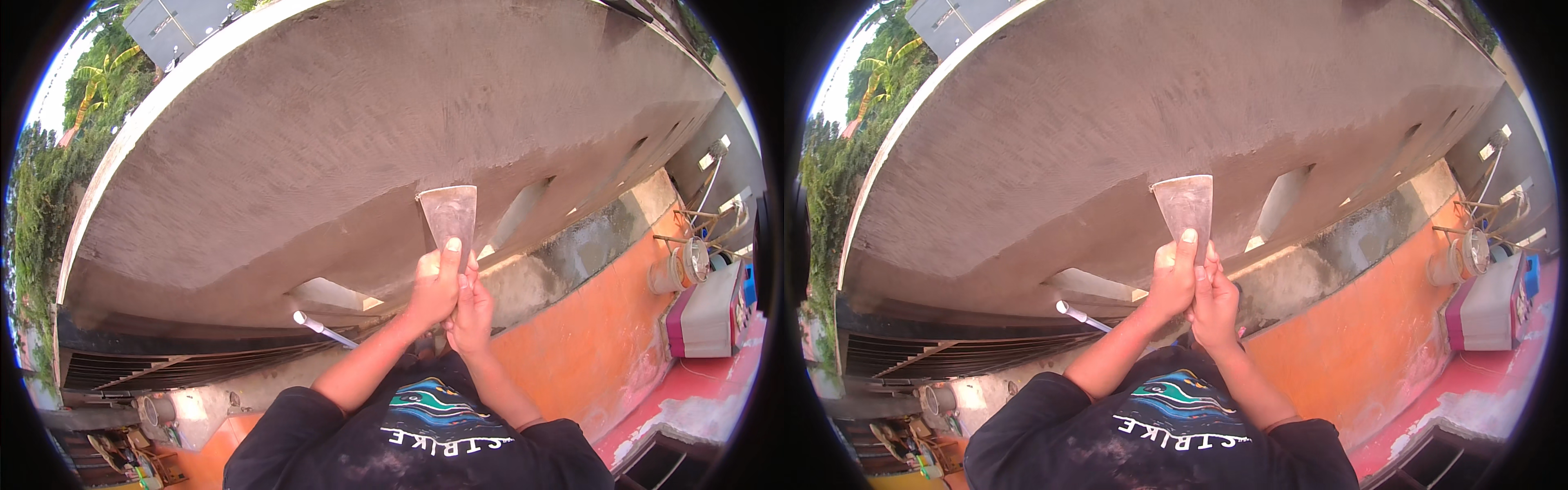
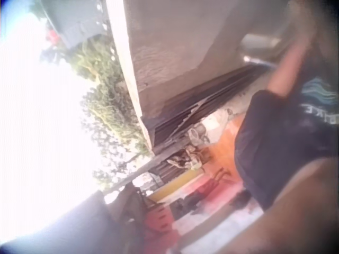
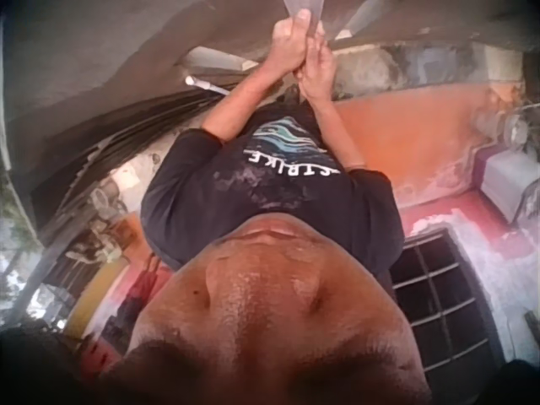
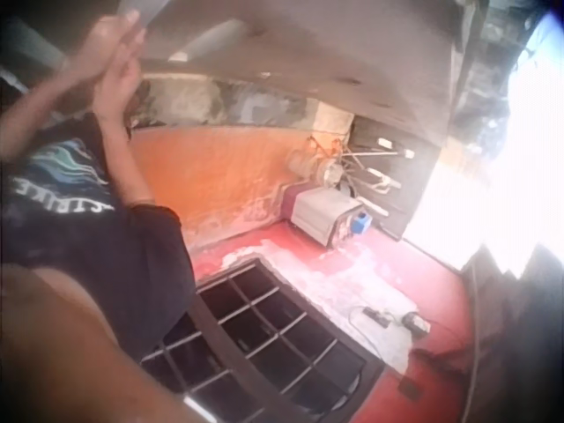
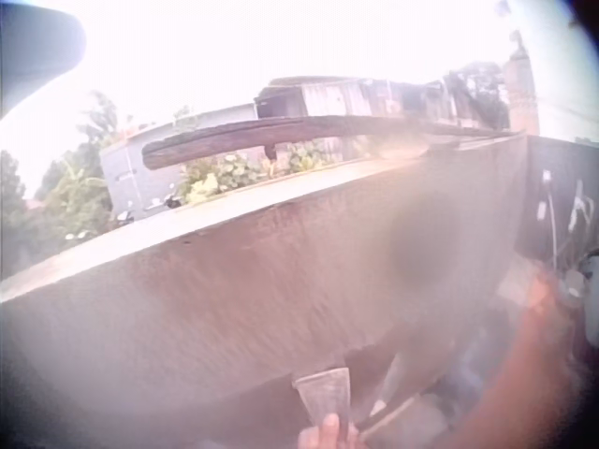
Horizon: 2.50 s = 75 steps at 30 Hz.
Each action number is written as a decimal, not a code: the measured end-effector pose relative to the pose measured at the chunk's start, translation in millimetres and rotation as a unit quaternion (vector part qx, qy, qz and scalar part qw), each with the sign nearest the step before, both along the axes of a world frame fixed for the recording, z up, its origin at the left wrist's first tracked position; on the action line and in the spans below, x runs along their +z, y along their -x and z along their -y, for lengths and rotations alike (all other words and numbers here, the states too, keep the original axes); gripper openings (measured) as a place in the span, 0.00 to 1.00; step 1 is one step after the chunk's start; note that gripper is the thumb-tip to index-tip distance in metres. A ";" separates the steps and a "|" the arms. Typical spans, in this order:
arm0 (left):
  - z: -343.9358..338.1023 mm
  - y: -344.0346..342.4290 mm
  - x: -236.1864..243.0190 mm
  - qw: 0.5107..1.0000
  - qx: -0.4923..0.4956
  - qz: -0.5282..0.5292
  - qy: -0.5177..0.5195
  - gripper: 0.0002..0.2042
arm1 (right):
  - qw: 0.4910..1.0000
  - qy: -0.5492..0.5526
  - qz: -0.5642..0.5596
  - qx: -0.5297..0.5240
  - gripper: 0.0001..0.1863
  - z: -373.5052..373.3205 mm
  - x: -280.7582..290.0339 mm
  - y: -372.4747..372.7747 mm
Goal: The person uses a metal trowel to smooth a wet plaster or cement surface on a curved ceiling. They repeatedly scrape and level the material across the ceiling area, maintaining consistent contact with the surface.
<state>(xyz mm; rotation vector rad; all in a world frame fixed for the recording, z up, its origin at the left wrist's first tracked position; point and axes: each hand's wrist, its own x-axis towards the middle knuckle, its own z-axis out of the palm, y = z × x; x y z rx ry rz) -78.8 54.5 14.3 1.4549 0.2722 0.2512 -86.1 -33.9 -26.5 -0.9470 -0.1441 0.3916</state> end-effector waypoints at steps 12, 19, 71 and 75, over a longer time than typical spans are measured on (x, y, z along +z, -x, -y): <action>13.4 11.0 7.7 1.000 -0.007 0.018 0.002 0.26 | 0.998 -0.042 -0.050 0.003 0.13 14.6 6.9 11.3; -2.1 6.0 -13.0 0.999 0.012 -0.046 0.018 0.26 | 0.998 -0.018 -0.050 0.023 0.14 -1.2 -4.7 3.2; -10.0 -12.7 65.0 0.991 -0.065 0.117 0.018 0.25 | 0.993 -0.031 0.112 0.020 0.13 0.1 58.9 -21.3; 5.6 5.3 32.5 0.999 -0.037 0.029 -0.006 0.26 | 1.000 -0.011 -0.017 0.004 0.13 11.2 36.3 5.9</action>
